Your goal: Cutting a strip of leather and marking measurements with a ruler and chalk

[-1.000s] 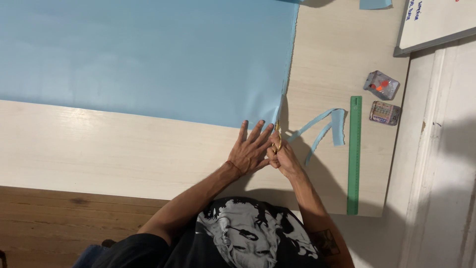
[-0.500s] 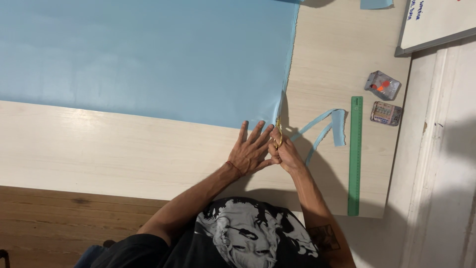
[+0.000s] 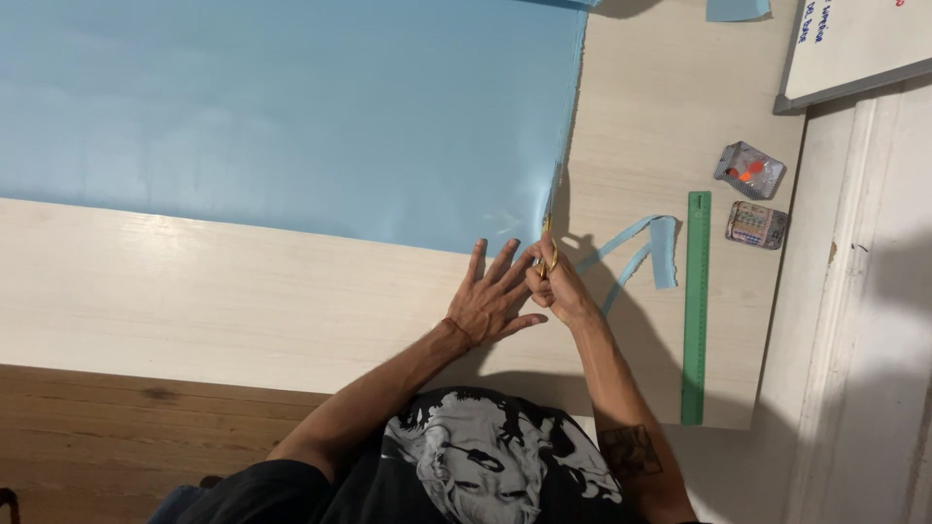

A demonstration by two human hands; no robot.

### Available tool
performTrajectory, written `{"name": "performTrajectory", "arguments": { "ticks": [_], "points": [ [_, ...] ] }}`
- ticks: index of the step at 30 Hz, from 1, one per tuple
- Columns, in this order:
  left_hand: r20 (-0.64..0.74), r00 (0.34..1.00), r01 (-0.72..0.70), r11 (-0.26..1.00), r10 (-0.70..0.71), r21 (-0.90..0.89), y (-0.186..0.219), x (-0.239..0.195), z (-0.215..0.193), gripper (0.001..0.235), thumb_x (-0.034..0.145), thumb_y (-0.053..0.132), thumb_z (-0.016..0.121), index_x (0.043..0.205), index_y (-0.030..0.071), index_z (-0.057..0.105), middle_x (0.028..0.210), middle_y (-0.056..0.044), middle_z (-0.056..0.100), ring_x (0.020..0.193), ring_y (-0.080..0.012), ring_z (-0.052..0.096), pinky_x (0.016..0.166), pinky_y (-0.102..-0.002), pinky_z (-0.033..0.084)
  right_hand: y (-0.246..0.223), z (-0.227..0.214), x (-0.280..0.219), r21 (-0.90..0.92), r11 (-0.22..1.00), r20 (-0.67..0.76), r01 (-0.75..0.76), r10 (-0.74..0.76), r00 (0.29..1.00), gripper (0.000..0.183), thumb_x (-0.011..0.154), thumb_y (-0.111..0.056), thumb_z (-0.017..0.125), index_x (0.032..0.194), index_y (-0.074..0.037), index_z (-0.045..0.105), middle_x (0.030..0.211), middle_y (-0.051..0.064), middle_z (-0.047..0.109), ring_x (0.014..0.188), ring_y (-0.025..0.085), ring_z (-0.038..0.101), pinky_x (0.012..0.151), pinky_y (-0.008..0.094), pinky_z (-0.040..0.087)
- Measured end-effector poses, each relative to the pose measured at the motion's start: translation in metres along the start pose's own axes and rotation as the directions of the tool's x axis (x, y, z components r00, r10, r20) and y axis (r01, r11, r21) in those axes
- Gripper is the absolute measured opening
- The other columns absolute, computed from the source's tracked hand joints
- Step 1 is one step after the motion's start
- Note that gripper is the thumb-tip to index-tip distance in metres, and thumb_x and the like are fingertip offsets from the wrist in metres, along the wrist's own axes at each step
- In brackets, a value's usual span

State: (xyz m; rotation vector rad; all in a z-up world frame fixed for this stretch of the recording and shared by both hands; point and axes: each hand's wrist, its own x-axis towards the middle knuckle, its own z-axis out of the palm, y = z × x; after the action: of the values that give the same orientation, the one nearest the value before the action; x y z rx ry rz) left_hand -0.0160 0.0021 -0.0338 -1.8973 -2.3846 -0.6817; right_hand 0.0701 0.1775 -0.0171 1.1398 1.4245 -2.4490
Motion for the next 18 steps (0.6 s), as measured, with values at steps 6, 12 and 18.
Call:
{"name": "performTrajectory", "arguments": {
  "ticks": [6, 12, 18],
  "points": [
    [-0.031, 1.0, -0.004, 1.0, 0.004, -0.01, 0.0, 0.002, -0.005, 0.093, 0.109, 0.089, 0.043, 0.178, 0.027, 0.052, 0.19, -0.008, 0.042, 0.177, -0.039, 0.034, 0.141, -0.082, 0.014, -0.01, 0.005, 0.004, -0.059, 0.998, 0.0, -0.002, 0.002, 1.0, 0.064, 0.118, -0.085, 0.037, 0.113, -0.022, 0.048, 0.057, -0.008, 0.025, 0.046, 0.004, 0.014, 0.033, 0.017, 0.022],
    [-0.029, 1.0, -0.001, 1.0, 0.0, -0.003, 0.0, 0.002, -0.001, 0.092, 0.108, 0.089, 0.043, 0.178, 0.029, 0.052, 0.192, -0.007, 0.04, 0.178, -0.0385, 0.034, 0.142, -0.082, 0.015, -0.001, 0.0, 0.009, -0.006, 1.0, -0.023, -0.004, 0.004, 1.0, 0.058, 0.121, -0.078, 0.042, 0.109, -0.022, 0.049, 0.056, -0.007, 0.023, 0.046, 0.005, 0.012, 0.033, 0.019, 0.019],
    [-0.026, 1.0, -0.002, 1.0, 0.002, 0.003, 0.0, 0.004, -0.008, 0.092, 0.11, 0.089, 0.041, 0.179, 0.029, 0.05, 0.191, -0.008, 0.041, 0.178, -0.0389, 0.033, 0.141, -0.082, 0.016, -0.005, -0.005, 0.016, 0.007, 1.0, -0.023, 0.025, -0.025, 0.999, 0.053, 0.126, -0.068, 0.047, 0.101, -0.021, 0.047, 0.056, -0.005, 0.023, 0.046, 0.007, 0.014, 0.033, 0.02, 0.02]
  ]
}}
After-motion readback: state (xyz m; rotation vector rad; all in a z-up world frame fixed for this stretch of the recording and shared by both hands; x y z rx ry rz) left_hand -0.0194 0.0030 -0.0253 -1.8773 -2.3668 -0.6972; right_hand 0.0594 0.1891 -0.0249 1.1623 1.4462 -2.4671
